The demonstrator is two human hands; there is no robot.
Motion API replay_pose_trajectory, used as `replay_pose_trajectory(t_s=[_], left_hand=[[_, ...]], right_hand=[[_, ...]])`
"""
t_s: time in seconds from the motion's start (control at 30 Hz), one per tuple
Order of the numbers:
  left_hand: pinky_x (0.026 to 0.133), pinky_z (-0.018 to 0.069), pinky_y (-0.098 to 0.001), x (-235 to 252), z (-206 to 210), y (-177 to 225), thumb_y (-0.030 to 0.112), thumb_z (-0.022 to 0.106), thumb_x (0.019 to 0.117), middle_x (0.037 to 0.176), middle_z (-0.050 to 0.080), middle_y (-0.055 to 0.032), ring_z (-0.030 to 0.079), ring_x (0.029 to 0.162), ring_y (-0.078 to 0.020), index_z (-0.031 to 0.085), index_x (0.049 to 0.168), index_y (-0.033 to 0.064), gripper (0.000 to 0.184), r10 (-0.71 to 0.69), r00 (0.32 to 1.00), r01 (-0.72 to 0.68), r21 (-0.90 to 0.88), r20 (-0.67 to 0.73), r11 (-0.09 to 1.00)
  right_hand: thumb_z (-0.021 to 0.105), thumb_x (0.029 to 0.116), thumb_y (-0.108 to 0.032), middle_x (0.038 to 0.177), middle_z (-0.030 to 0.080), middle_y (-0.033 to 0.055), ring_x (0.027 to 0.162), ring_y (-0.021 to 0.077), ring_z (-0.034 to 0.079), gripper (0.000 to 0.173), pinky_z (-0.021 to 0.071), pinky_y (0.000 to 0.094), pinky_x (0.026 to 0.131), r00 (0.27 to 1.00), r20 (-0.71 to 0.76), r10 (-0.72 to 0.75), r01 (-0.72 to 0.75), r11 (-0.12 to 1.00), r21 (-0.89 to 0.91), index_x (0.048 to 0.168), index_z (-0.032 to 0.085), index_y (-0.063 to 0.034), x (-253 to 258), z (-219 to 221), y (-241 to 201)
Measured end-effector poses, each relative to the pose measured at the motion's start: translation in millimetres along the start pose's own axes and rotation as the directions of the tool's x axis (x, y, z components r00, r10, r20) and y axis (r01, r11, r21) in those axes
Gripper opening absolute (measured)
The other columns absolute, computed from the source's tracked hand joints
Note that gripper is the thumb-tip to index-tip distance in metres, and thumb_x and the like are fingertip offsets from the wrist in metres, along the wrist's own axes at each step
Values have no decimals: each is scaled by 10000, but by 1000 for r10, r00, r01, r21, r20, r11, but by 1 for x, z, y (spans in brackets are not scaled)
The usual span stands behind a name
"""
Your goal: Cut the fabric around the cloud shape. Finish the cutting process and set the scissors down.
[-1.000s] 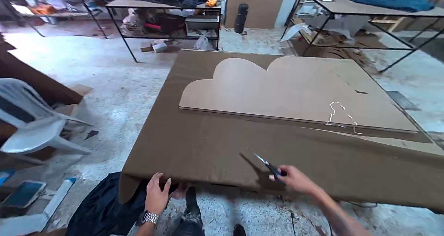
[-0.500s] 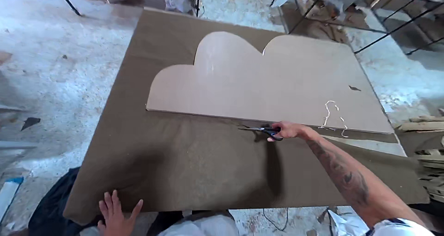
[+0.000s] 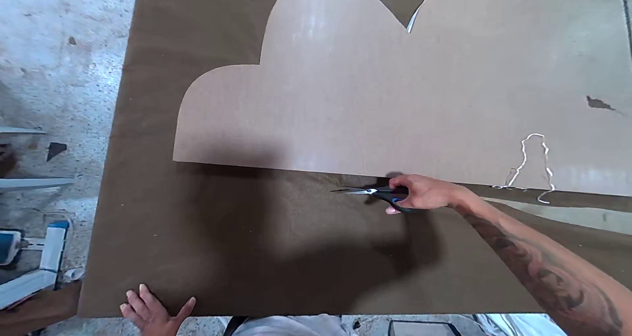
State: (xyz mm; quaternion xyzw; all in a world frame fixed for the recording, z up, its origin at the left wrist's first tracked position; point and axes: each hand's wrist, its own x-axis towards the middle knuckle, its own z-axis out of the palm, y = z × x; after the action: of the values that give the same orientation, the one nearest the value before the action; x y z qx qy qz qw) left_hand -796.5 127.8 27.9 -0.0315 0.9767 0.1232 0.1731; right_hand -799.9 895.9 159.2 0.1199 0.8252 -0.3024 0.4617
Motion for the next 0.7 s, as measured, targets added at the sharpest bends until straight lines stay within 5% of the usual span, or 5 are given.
replay_pose_trajectory(t_s=[0.13,0.3,0.7], left_hand=[[1228,-1,-672,1,-3,3,879,676,589,1637,-135,-385,-123,1494,-618,-17,1610,-72,1557,-3,1000,3,22,28,1000],[1232,-13,-663,1,-3,1,889,667,595,1644,-127,-376,-116,1505,-600,-13,1615,-59,1550,6,1000,-6,31,16,999],[1238,-14,-651,-2,4,0,922,645,567,1662,-112,-344,-118,1520,-571,-6,1624,-33,1566,-7,1000,7,-5,-9,1000]], right_hand=[[858,807,-494,788,641,7,713,159,625,420,532,411,648,1000,-21,13,-14,999,-41,988,670,-164,6,1,-18],[857,751,-598,726,612,-31,661,122,602,478,522,377,608,999,14,39,-37,992,-117,923,659,-198,-4,-15,20],[880,780,-490,727,612,-16,659,137,596,409,510,380,604,999,36,8,-3,991,-135,916,663,-171,14,-19,-26]])
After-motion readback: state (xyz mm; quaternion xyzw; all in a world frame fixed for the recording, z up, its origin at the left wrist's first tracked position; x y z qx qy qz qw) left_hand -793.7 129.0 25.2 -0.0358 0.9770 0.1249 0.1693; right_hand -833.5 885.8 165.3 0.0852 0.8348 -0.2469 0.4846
